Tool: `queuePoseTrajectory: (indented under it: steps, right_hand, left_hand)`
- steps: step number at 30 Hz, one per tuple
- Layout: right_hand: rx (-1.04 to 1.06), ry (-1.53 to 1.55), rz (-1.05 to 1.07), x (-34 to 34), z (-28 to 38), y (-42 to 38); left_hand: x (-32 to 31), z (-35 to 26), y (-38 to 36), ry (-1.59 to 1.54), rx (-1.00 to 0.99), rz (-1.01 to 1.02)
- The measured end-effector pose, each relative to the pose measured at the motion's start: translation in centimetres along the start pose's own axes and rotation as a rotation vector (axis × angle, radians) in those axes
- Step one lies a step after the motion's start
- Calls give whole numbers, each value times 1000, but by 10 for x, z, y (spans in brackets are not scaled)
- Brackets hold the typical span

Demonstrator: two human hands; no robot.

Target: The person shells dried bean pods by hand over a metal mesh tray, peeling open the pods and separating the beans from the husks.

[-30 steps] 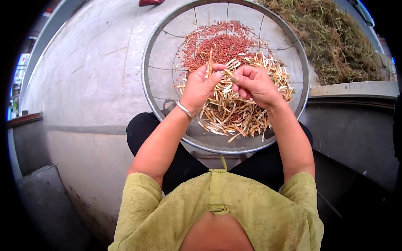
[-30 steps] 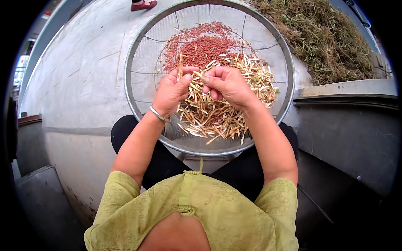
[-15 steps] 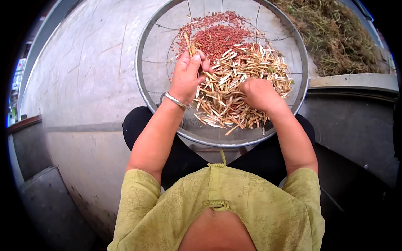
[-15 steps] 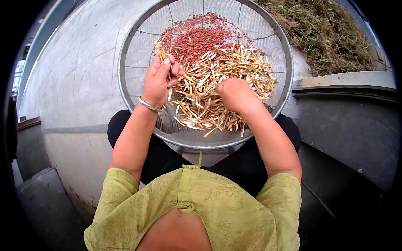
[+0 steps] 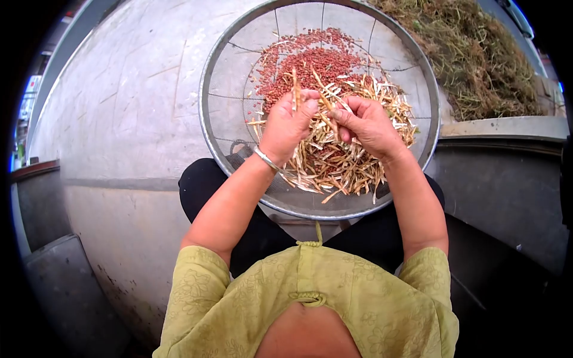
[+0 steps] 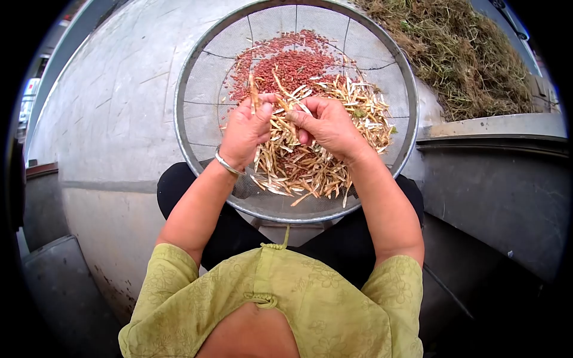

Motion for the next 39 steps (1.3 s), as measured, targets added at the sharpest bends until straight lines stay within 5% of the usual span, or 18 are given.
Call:
queuePoseTrajectory:
  steps: [11, 23, 28, 30, 34, 37, 39]
  right_hand:
    - [-45, 159, 37, -22, -7, -2]
    - [-233, 449, 222, -40, -17, -7]
    - [-209, 177, 178, -28, -22, -4]
    - [-60, 202, -73, -2, -8, 3]
    - [10, 288, -168, 6, -2, 6]
    - [190, 116, -186, -3, -7, 7]
    - [267, 19, -213, -5, -2, 4]
  left_hand:
    - [-13, 12, 0, 70, -13, 130]
    - [3, -5, 5, -88, -47, -105]
    - [25, -43, 13, -133, -225, -171]
    - [28, -38, 16, -98, -233, -103]
    - [2, 4, 1, 608, -219, 53]
    - [-19, 10, -8, 636, -274, 126]
    - [-14, 18, -5, 558, -97, 176]
Point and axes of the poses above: each hand's wrist, its own y-axis towards the middle knuckle, its own x-axis out of the back of the hand, z = x × y, the point moved 8 cm from there along y, towards the middle knuckle, and after that the axes turned 9 degrees about -z, right-handed, at the moved point
